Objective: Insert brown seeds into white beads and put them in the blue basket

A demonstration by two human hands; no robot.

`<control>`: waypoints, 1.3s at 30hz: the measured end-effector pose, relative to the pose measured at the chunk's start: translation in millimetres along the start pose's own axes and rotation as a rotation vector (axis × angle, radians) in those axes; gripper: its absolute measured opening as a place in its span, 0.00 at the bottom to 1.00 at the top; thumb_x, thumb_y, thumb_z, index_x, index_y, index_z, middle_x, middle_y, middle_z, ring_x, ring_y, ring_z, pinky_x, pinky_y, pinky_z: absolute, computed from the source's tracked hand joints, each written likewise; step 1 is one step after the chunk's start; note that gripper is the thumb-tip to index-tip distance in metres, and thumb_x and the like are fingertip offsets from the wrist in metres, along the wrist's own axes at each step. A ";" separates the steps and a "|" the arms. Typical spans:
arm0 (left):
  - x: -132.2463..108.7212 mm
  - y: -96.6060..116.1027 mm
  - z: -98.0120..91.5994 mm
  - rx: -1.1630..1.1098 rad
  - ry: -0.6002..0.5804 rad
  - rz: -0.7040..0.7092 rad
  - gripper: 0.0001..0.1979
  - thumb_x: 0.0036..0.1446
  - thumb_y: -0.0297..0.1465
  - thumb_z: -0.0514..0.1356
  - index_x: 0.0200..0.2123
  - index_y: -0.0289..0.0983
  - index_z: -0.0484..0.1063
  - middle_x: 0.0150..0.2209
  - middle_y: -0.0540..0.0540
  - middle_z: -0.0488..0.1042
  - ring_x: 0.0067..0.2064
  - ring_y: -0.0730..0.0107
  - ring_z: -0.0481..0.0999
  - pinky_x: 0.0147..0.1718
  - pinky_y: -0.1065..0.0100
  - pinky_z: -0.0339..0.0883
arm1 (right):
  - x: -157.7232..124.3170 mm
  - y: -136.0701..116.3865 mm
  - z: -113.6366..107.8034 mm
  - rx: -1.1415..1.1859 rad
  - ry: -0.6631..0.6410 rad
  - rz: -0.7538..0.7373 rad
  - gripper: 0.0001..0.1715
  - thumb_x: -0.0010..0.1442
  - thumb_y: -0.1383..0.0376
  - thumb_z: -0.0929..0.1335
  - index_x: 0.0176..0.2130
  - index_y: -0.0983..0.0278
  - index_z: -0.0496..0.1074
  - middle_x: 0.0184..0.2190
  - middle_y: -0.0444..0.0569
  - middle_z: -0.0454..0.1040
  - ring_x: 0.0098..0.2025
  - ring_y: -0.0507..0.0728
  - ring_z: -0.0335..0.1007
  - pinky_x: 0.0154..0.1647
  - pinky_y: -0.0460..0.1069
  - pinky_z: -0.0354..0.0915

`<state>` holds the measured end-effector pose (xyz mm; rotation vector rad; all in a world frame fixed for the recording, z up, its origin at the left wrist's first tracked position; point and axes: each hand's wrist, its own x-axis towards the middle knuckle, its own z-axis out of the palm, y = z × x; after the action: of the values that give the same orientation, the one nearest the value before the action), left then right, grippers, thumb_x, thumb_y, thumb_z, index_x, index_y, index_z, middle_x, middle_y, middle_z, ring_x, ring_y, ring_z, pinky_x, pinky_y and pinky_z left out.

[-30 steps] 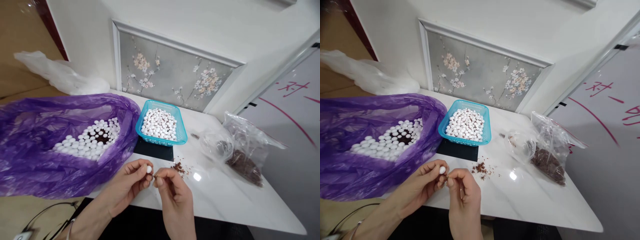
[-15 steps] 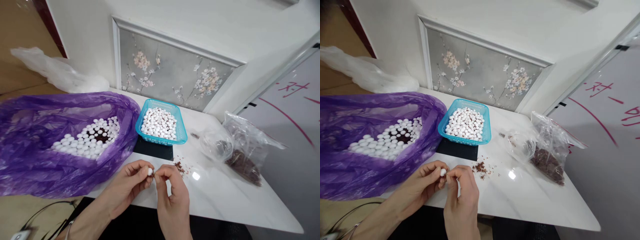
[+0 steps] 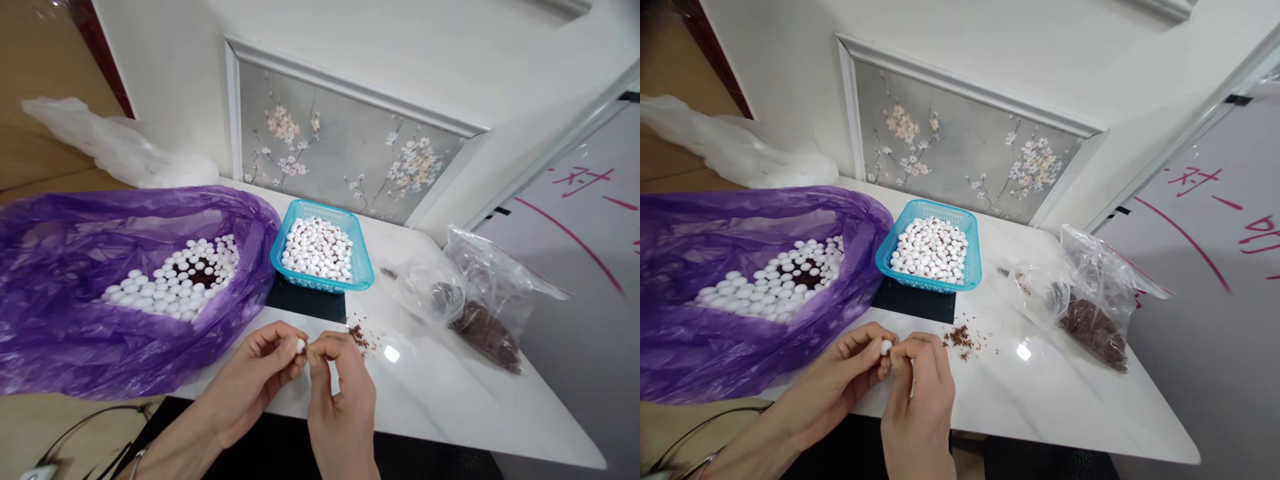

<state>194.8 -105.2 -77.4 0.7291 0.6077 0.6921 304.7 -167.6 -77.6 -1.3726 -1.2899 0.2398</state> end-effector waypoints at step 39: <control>-2.0 6.5 5.7 -0.033 0.192 0.009 0.10 0.39 0.26 0.73 0.29 0.36 0.81 0.30 0.51 0.76 0.32 0.78 0.74 0.35 0.80 0.70 | -23.2 36.4 -18.6 -0.109 -0.092 -0.037 0.11 0.64 0.72 0.61 0.41 0.62 0.70 0.33 0.48 0.73 0.34 0.53 0.73 0.36 0.46 0.69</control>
<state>195.3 -105.2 -68.5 0.6394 0.7667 0.7843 329.7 -185.6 -113.1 -1.4423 -1.4213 0.2119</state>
